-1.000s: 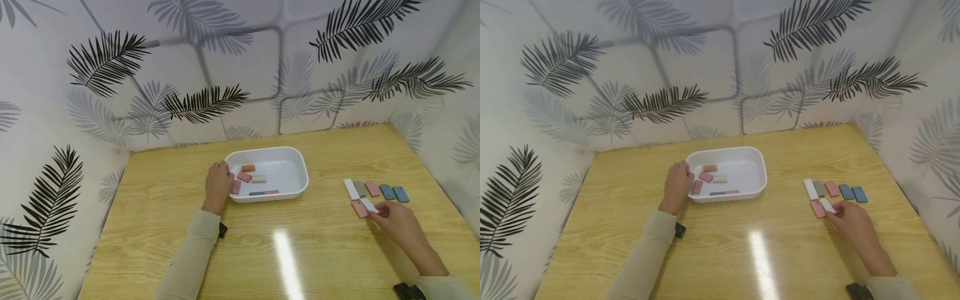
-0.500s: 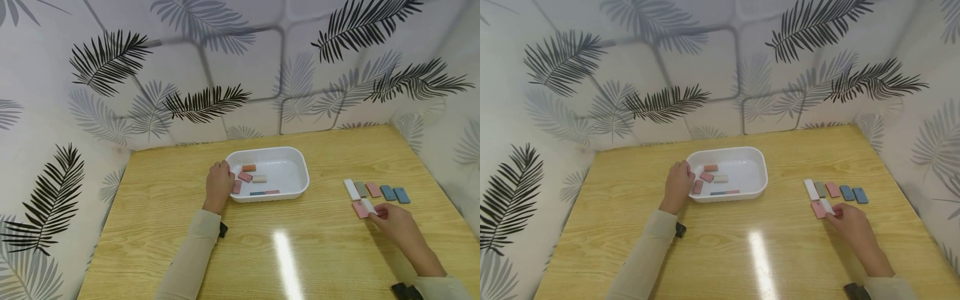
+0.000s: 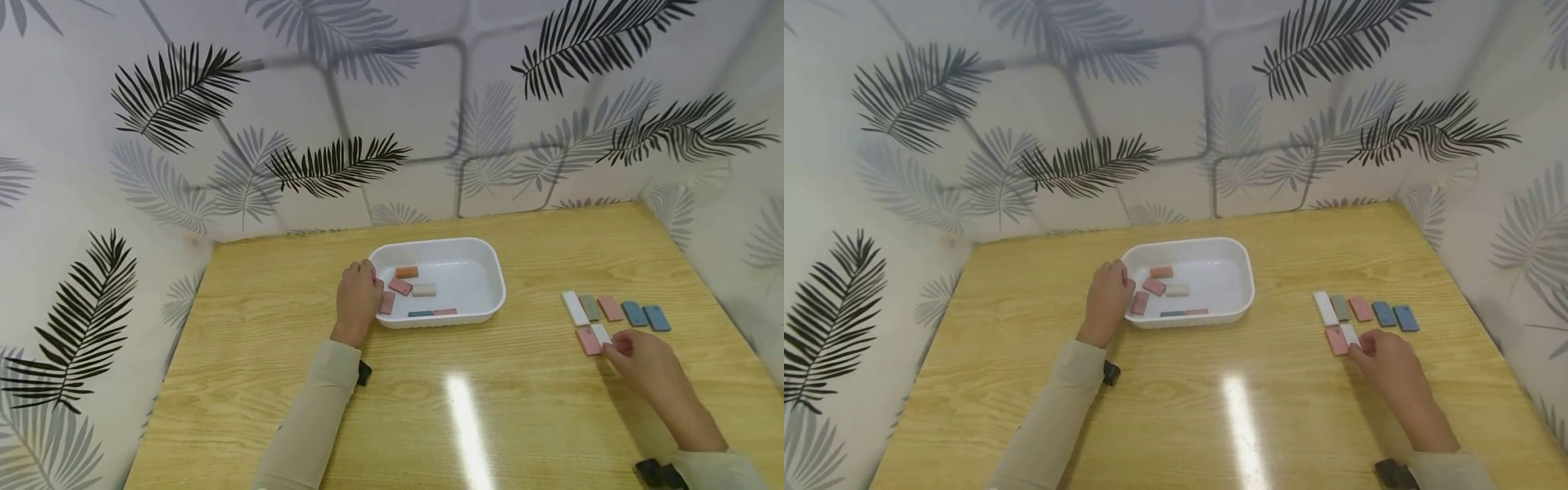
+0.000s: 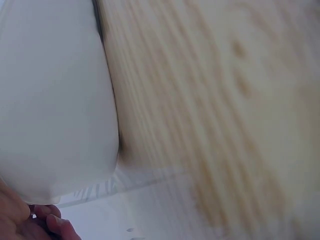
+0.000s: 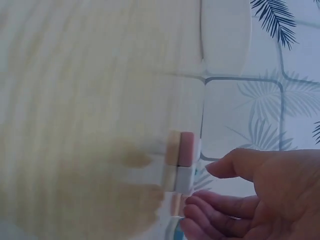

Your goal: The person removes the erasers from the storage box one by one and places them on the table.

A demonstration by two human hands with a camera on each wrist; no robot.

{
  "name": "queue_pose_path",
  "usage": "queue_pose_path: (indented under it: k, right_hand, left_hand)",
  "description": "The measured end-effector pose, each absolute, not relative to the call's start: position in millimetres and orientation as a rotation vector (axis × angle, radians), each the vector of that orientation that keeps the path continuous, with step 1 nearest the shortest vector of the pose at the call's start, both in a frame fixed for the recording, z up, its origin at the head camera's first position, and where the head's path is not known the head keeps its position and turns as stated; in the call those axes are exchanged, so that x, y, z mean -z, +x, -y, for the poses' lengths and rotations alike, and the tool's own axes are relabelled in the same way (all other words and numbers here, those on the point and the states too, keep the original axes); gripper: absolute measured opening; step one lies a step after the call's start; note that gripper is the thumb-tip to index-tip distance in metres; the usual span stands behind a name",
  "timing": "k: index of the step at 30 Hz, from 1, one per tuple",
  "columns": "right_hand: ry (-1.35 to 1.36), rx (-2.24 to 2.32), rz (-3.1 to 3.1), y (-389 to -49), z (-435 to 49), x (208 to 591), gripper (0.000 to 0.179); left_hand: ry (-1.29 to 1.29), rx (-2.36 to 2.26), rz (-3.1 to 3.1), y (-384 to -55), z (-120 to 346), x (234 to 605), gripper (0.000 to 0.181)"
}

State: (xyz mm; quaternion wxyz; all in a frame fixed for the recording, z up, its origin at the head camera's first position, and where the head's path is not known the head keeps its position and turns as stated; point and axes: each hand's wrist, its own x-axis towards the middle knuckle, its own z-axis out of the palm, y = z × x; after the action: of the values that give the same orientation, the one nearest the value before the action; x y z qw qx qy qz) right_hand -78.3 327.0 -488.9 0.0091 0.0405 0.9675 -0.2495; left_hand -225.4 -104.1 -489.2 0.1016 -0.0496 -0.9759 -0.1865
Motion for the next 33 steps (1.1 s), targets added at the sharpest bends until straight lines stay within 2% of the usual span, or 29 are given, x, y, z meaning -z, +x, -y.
queue_pose_path:
  k: [7, 16, 24, 33]
  right_hand:
    - [-0.197, 0.883, -3.095, -102.2, -303.0, 459.6, 0.03]
    - [-0.582, 0.969, -2.937, -146.7, -237.5, 434.0, 0.025]
    - [-0.791, 0.982, -2.796, -185.0, -189.1, 444.3, 0.021]
    - [-0.86, 0.942, -2.64, -199.5, -169.2, 460.5, 0.021]
  left_hand:
    - [-0.128, 0.539, 2.887, -227.4, 107.5, 483.9, 0.011]
    - [-0.12, 0.549, 2.89, -228.7, 111.2, 483.9, 0.012]
    - [-0.103, 0.555, 2.926, -226.7, 107.9, 484.4, 0.013]
    - [-0.122, 0.482, 2.937, -228.0, 106.3, 487.6, 0.013]
